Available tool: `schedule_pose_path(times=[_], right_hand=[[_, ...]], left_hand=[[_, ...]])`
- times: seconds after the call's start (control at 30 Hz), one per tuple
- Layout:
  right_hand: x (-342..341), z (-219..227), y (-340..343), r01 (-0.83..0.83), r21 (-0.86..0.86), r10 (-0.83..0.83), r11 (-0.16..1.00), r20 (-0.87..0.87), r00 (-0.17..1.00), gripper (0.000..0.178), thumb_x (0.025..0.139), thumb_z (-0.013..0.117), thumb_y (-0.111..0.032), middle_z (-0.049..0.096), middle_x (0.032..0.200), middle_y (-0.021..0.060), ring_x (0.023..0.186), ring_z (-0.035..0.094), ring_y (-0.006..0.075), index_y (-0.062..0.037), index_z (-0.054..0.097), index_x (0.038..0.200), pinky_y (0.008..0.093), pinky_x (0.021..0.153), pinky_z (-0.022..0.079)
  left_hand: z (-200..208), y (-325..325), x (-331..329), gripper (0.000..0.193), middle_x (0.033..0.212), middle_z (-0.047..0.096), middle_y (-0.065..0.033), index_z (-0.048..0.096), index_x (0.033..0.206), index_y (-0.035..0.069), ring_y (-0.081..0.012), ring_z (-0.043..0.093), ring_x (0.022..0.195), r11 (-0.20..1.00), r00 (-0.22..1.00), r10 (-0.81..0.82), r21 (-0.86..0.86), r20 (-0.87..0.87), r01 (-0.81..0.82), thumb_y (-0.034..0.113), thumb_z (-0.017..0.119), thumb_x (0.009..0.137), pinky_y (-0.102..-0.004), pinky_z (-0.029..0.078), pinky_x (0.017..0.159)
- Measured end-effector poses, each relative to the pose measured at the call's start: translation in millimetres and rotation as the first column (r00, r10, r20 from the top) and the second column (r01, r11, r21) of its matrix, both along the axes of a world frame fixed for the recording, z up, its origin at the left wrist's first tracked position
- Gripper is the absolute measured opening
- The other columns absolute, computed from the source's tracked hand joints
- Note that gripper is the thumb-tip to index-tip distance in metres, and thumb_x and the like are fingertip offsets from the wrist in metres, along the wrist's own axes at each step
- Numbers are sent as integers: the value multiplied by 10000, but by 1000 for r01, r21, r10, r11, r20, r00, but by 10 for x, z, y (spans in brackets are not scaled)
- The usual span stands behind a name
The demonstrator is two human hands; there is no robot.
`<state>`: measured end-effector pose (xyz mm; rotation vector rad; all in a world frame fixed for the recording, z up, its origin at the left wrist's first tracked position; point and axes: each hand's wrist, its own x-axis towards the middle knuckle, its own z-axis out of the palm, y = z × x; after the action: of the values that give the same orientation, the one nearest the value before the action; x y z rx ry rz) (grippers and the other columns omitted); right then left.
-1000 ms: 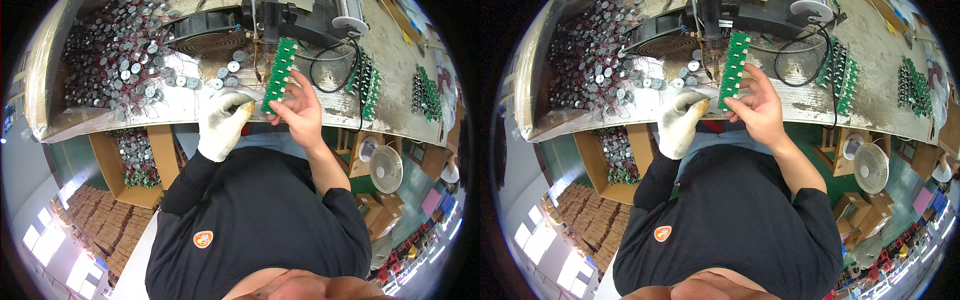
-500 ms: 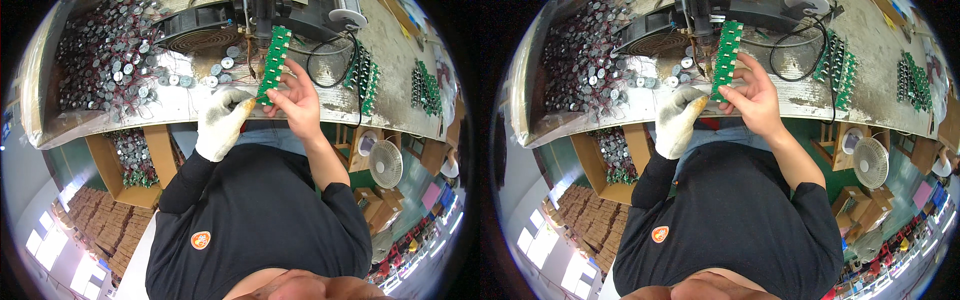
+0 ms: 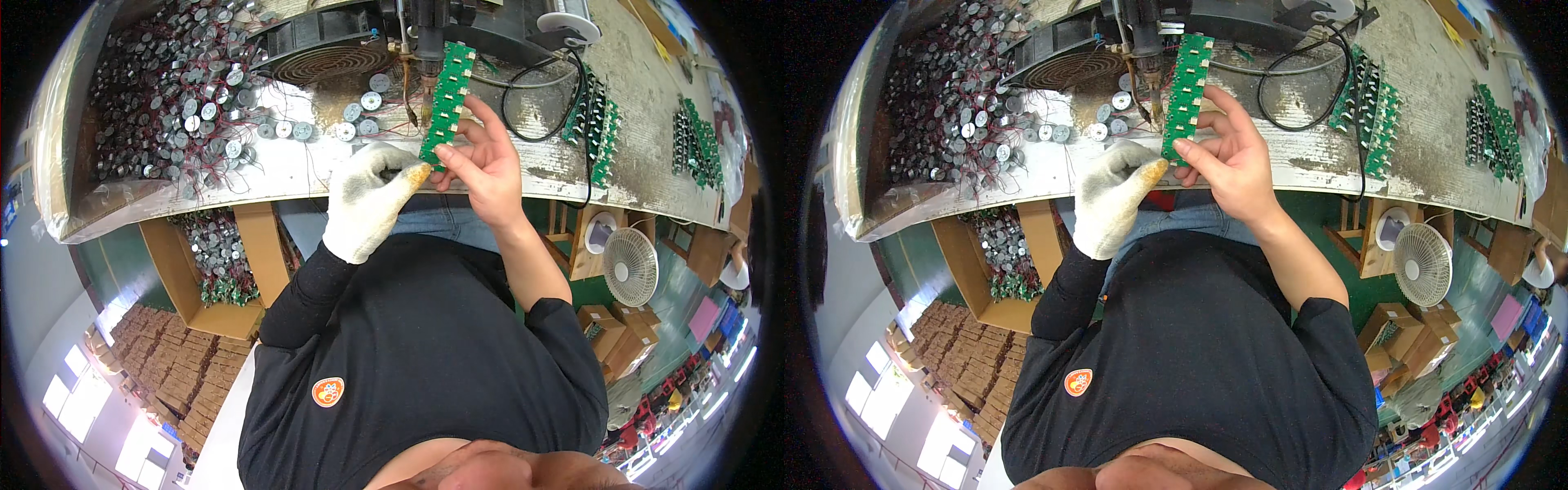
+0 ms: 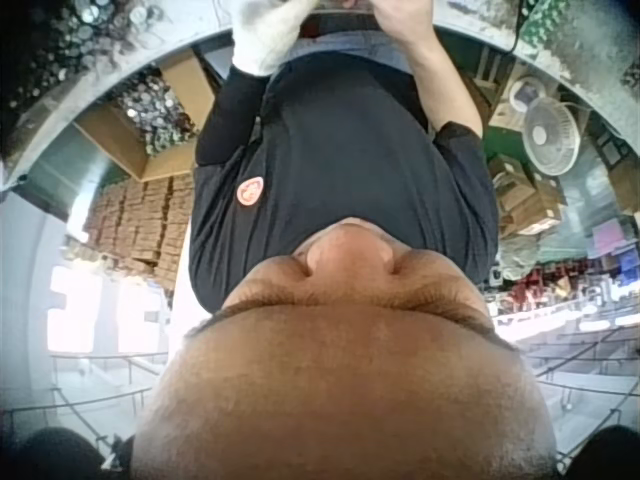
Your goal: Assembling electronic components onto a printed circuit board using a soldering station.
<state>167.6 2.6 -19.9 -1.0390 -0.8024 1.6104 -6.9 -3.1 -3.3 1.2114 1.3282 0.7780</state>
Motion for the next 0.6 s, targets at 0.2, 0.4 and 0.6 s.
schedule_pose_path(times=[0.2,0.4,0.6], right_hand=[[-4,16,-10,5,13,-5,1000,-9,1000,670,855,603,63,559,1083,167,680,652,178,-27,262,1425,242,526,525],[-13,36,-6,10,11,-10,1000,-40,999,673,841,596,95,555,1090,161,684,654,185,-32,275,1419,247,528,529],[-19,45,10,37,28,-35,999,-75,997,675,838,596,99,566,1097,168,688,656,192,-47,282,1418,256,532,535]], left_hand=[[7,24,29,159,843,655,-77,661,917,-32,-105,590,741,997,995,72,-41,72,-69,117,658,863,-252,473,670],[56,76,49,180,874,658,-79,626,966,-47,-111,611,789,959,921,229,-234,315,-159,115,633,887,-250,492,704],[20,121,38,162,861,656,-79,630,948,-45,-109,615,759,970,945,202,-183,257,-158,106,626,887,-254,498,673]])
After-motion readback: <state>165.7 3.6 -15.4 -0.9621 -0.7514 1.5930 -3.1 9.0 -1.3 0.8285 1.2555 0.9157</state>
